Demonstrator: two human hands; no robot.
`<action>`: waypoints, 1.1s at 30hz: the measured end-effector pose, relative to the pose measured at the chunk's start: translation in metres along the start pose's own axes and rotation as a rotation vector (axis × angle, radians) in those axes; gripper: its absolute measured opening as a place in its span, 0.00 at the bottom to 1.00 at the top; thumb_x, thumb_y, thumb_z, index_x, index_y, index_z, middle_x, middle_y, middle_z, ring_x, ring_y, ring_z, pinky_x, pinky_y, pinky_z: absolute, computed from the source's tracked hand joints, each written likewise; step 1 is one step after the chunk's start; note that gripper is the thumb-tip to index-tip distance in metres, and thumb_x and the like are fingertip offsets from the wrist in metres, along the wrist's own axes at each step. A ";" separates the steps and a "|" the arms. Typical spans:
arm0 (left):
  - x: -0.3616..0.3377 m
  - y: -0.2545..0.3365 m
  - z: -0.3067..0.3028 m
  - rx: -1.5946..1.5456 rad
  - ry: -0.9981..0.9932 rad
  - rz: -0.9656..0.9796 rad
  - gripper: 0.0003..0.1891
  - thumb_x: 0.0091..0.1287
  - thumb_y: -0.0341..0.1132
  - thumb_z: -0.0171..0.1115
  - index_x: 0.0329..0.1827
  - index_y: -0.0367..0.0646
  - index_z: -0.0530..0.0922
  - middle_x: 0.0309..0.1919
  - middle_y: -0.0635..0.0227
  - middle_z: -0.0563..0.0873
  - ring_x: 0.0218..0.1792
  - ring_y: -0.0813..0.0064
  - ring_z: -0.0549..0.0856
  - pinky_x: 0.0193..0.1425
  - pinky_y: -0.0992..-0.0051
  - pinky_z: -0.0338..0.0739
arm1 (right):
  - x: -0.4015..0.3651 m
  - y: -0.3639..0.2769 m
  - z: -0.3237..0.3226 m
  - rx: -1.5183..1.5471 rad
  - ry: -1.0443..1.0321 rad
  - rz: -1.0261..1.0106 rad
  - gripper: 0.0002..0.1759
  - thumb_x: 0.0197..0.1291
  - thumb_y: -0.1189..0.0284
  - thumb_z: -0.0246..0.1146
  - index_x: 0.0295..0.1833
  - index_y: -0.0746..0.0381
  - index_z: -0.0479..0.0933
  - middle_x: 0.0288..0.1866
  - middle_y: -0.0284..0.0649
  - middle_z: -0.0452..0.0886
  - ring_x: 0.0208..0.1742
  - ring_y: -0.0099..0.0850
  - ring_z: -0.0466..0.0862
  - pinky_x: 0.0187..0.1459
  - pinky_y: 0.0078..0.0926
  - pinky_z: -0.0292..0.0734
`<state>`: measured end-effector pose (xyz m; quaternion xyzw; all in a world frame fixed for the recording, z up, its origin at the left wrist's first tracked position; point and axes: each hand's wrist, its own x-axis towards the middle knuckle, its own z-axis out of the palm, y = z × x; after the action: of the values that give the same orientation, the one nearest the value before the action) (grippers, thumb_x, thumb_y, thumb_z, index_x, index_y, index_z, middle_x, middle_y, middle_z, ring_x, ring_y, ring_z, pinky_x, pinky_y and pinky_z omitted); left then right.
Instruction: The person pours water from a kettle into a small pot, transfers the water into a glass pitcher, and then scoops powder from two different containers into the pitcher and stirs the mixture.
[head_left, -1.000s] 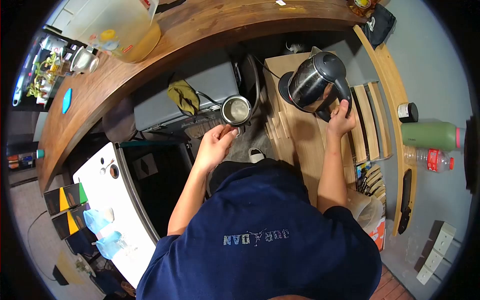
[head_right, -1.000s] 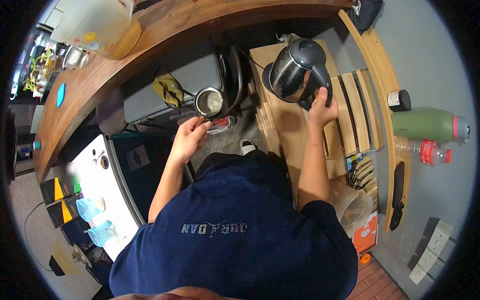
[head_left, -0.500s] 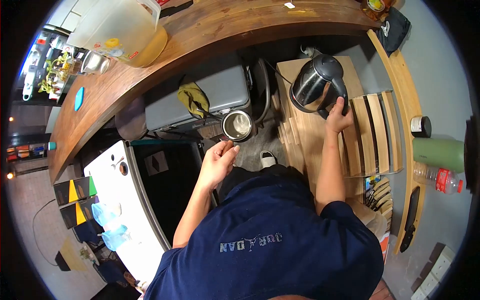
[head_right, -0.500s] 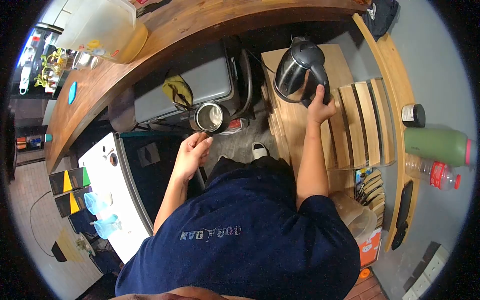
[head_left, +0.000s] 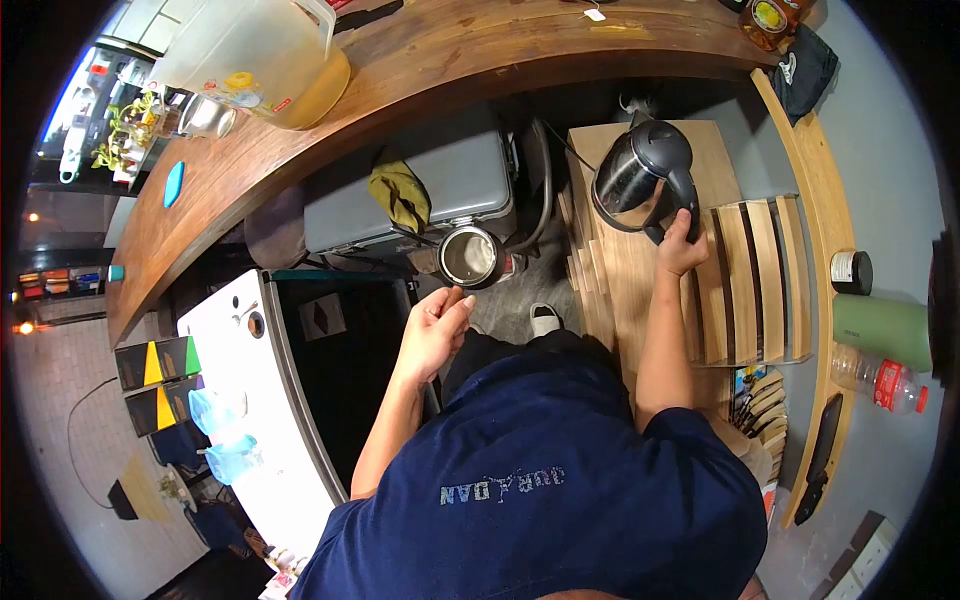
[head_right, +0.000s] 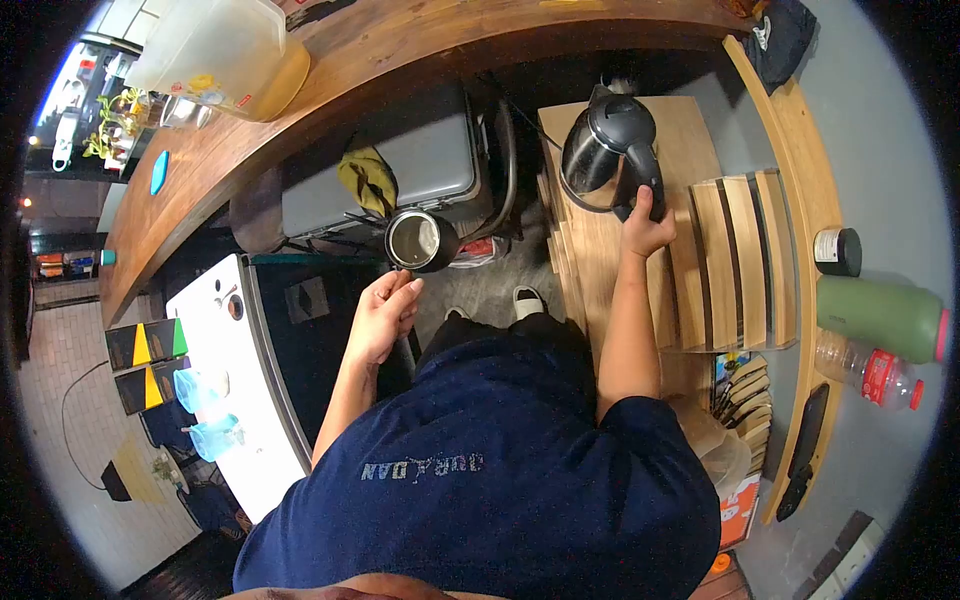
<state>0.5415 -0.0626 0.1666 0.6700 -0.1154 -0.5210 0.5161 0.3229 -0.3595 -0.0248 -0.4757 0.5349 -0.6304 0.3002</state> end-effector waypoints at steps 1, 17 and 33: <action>0.000 0.001 0.002 0.001 0.000 -0.004 0.14 0.68 0.35 0.58 0.25 0.50 0.65 0.19 0.82 0.64 0.15 0.91 0.59 0.17 0.85 0.50 | -0.001 0.001 -0.002 0.021 0.000 -0.015 0.27 0.52 0.54 0.71 0.30 0.72 0.79 0.27 0.43 0.84 0.26 0.31 0.81 0.30 0.28 0.75; 0.002 0.002 0.010 -0.040 -0.009 -0.009 0.16 0.68 0.34 0.58 0.23 0.50 0.63 0.18 0.81 0.65 0.14 0.92 0.59 0.16 0.85 0.48 | -0.017 -0.008 -0.011 0.189 -0.047 0.033 0.21 0.55 0.57 0.70 0.33 0.68 0.77 0.21 0.34 0.78 0.19 0.23 0.74 0.23 0.22 0.69; -0.039 -0.011 -0.039 -0.180 0.184 0.090 0.17 0.68 0.36 0.59 0.23 0.49 0.63 0.17 0.81 0.65 0.16 0.89 0.63 0.19 0.83 0.57 | -0.053 -0.122 0.050 0.359 -0.257 -0.438 0.10 0.61 0.79 0.61 0.44 0.66 0.66 0.38 0.38 0.72 0.34 0.23 0.68 0.36 0.18 0.66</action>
<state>0.5528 -0.0086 0.1773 0.6601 -0.0502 -0.4418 0.6055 0.4045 -0.3023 0.0762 -0.5951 0.2575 -0.6991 0.3014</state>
